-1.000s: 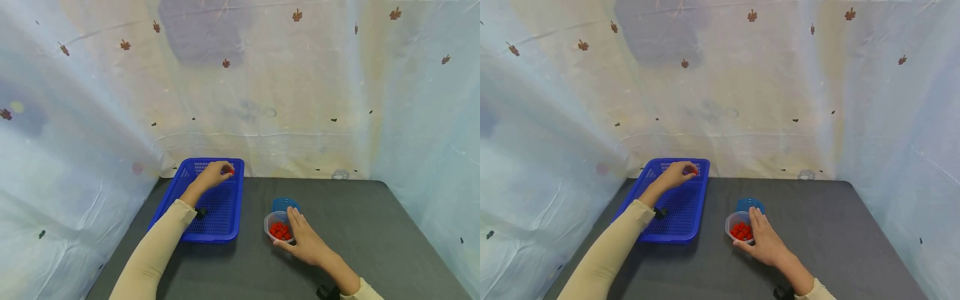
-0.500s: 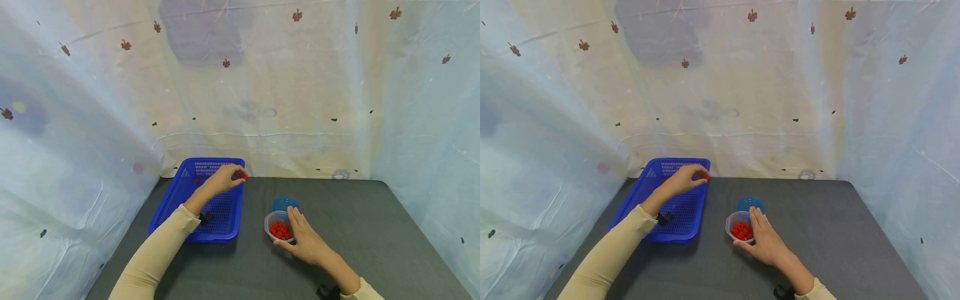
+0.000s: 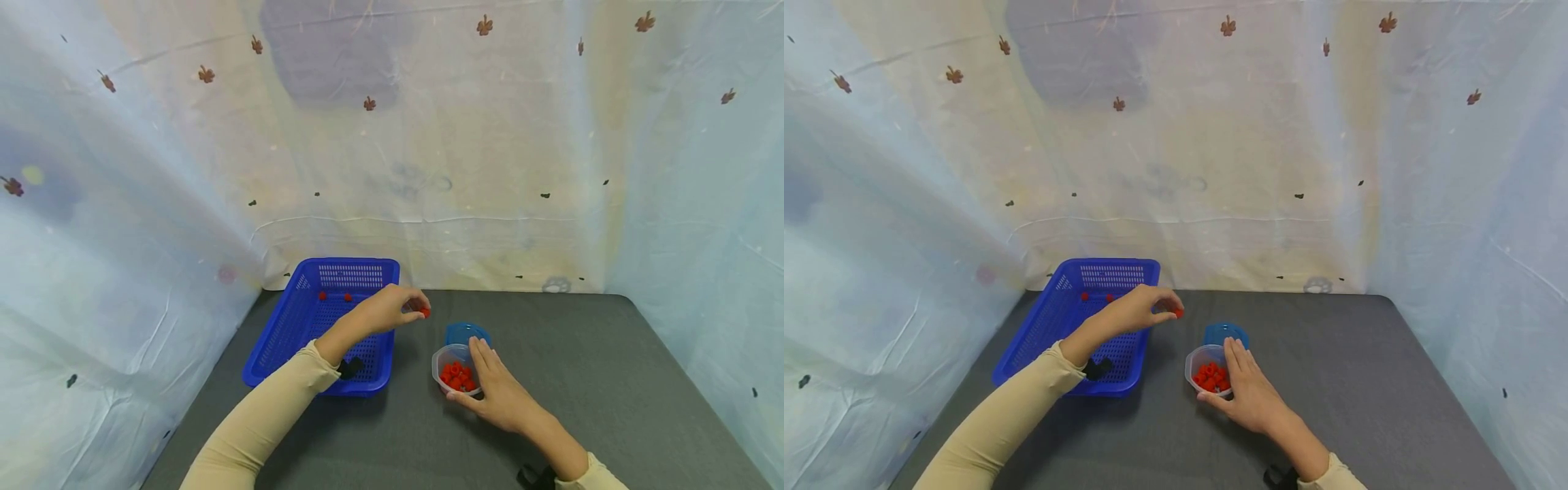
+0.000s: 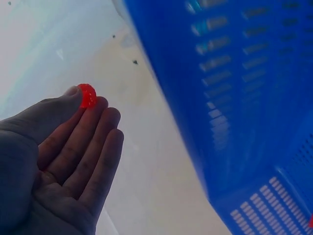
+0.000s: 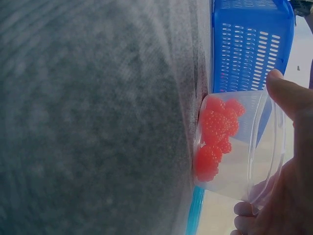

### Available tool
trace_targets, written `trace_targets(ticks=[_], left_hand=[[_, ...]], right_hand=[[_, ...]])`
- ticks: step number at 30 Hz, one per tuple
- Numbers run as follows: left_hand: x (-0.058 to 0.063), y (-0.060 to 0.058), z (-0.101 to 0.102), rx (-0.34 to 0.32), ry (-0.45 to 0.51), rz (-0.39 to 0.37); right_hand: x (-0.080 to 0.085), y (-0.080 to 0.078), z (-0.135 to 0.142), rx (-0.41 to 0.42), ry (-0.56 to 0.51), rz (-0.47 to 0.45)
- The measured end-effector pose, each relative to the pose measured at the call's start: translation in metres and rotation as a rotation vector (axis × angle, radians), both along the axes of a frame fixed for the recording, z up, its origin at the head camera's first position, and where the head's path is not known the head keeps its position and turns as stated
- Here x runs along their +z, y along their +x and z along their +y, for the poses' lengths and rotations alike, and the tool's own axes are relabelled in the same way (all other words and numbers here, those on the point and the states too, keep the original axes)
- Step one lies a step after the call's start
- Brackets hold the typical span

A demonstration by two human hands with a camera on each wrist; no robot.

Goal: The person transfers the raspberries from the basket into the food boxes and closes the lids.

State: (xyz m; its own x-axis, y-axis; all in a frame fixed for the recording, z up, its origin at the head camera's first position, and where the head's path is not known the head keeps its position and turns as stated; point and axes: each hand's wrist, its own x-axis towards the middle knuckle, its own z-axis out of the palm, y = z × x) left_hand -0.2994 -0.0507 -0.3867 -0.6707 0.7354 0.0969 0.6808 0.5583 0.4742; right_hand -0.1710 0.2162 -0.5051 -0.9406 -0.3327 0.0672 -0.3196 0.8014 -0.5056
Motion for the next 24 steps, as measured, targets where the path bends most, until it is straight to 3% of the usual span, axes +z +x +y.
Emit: trace_targets(ticks=[8,24], left_hand=[[-0.001,0.011,0.020,-0.085,-0.092,0.015],[-0.005,0.020,0.045,-0.144,-0.173,0.028]], right_hand=[[-0.001,0.000,0.002,0.009,0.000,0.008],[0.001,0.001,0.003,0.010,-0.009,-0.009]])
